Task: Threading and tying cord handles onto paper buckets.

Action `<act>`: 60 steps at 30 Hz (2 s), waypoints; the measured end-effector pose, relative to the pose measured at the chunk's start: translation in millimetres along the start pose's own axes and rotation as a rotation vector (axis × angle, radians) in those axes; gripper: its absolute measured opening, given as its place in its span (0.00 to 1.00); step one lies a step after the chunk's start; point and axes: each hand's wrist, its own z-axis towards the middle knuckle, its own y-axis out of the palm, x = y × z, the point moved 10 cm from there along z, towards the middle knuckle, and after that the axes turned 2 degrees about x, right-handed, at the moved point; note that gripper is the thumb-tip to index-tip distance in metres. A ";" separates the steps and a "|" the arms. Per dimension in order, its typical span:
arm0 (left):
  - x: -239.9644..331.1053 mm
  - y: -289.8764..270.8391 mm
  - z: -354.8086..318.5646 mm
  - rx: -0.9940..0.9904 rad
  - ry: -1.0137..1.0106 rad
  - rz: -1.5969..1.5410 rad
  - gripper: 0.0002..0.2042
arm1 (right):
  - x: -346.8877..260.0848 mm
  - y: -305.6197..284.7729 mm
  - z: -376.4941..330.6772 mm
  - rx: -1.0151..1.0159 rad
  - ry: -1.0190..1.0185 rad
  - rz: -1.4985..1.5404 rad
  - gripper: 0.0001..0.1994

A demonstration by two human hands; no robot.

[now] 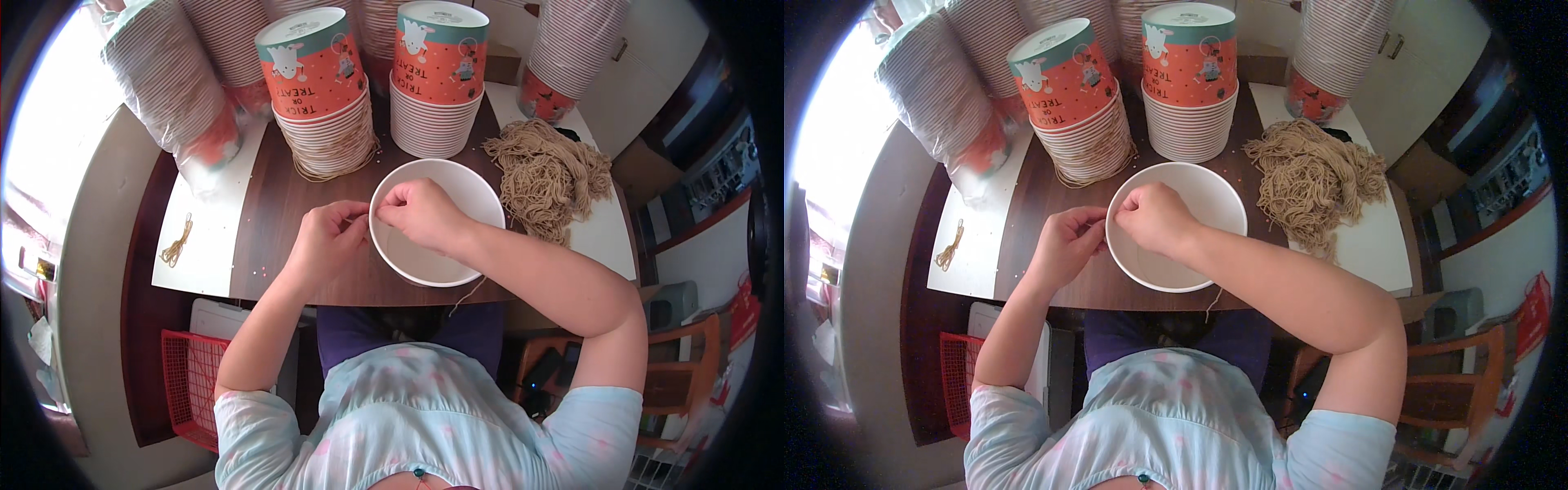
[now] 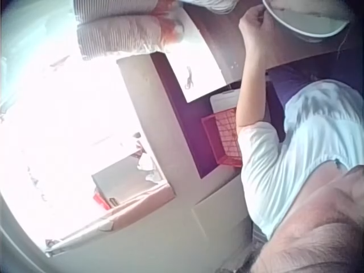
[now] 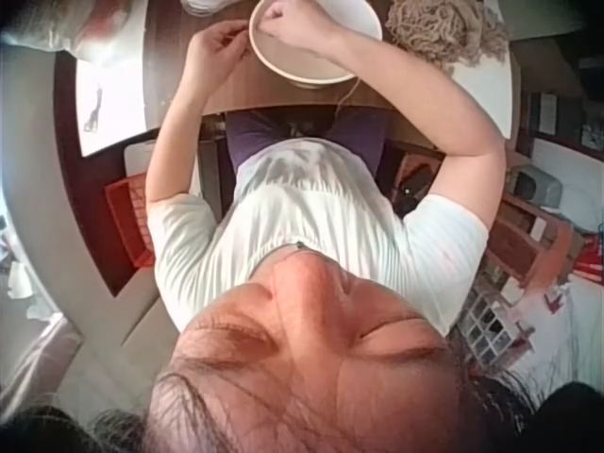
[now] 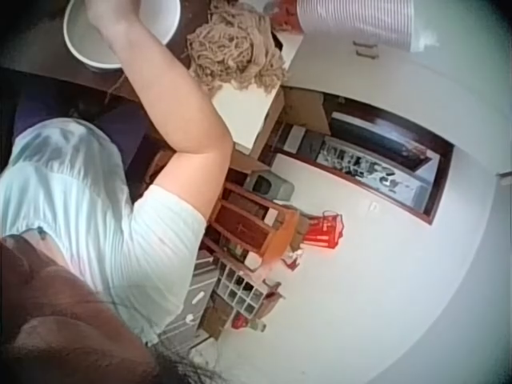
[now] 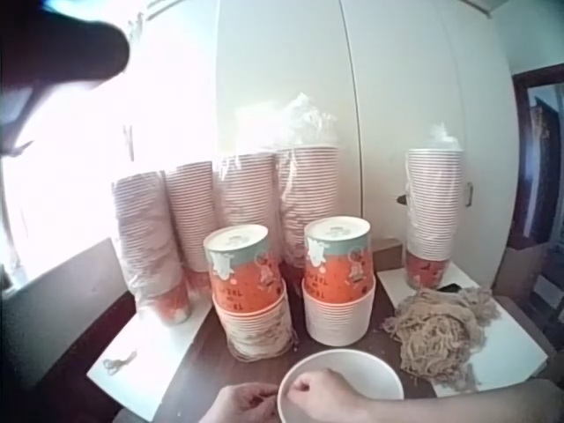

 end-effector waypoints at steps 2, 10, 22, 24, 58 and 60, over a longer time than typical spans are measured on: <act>2.3 1.5 0.4 -0.013 0.029 0.010 0.08 | 0.3 0.9 -0.1 -0.011 0.021 -0.016 0.07; 32.5 4.8 -9.6 0.038 0.248 0.353 0.07 | -4.3 4.7 -2.2 -0.192 -0.056 -0.156 0.10; -15.8 -13.7 -39.5 -0.062 0.008 -0.859 0.06 | -46.7 -25.3 -73.1 -0.116 -0.205 -0.682 0.20; -3.4 -6.1 -41.1 -0.113 0.060 -0.882 0.06 | -51.7 -27.8 -71.6 -0.045 -0.279 -0.680 0.15; 16.3 -5.3 -89.9 0.296 0.413 -0.043 0.19 | -96.0 24.0 -97.0 -0.056 -0.934 -0.583 0.13; 16.1 -6.6 -90.7 0.312 0.394 -0.021 0.19 | -105.0 15.3 -112.3 0.127 -0.948 -0.548 0.12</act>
